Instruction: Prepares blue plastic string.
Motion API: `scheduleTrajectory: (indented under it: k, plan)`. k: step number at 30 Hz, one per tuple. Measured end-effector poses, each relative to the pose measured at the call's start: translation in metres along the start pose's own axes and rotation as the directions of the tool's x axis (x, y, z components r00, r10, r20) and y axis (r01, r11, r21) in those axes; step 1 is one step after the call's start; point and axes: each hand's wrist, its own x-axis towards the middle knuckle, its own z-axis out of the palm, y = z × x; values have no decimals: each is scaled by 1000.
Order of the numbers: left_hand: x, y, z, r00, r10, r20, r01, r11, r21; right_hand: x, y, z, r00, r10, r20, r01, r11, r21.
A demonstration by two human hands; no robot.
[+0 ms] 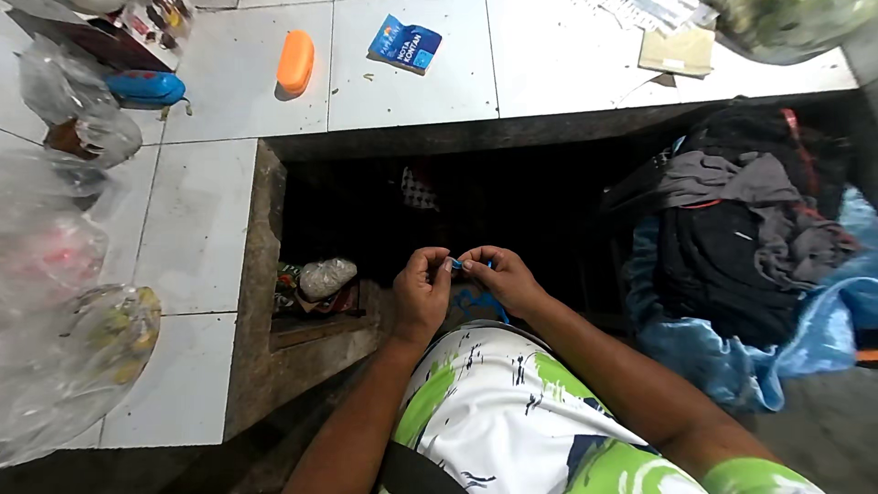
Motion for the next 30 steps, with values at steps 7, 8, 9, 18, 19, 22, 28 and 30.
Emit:
scheduleTrajectory:
  k: [7,8,9,18,19,22,28,30]
  plan:
    - [1,-2,5,995,96,25,-98,992,83,0,4,-2,974,141,177,-194,923,332]
    - [1,-2,6,994,110,22,-112,989,94,0,3,-2,969,165,185,-225,899,376]
    - [1,-2,6,992,129,14,-130,985,111,0,3,-1,969,173,175,-230,890,394]
    - [1,3,6,998,-52,32,46,984,174,2,7,3,996,66,-60,-56,987,154]
    - [2,3,5,994,-92,49,83,982,168,3,7,3,997,57,-60,-49,990,130]
    - [3,2,5,986,-146,83,134,981,140,3,7,3,999,24,-41,-22,997,67]
    - [3,-2,0,995,-92,34,84,981,177,2,-1,-3,1000,8,26,-6,995,-98]
    - [4,-3,-3,996,-83,16,78,976,204,2,-1,-7,1000,-13,12,15,980,-198]
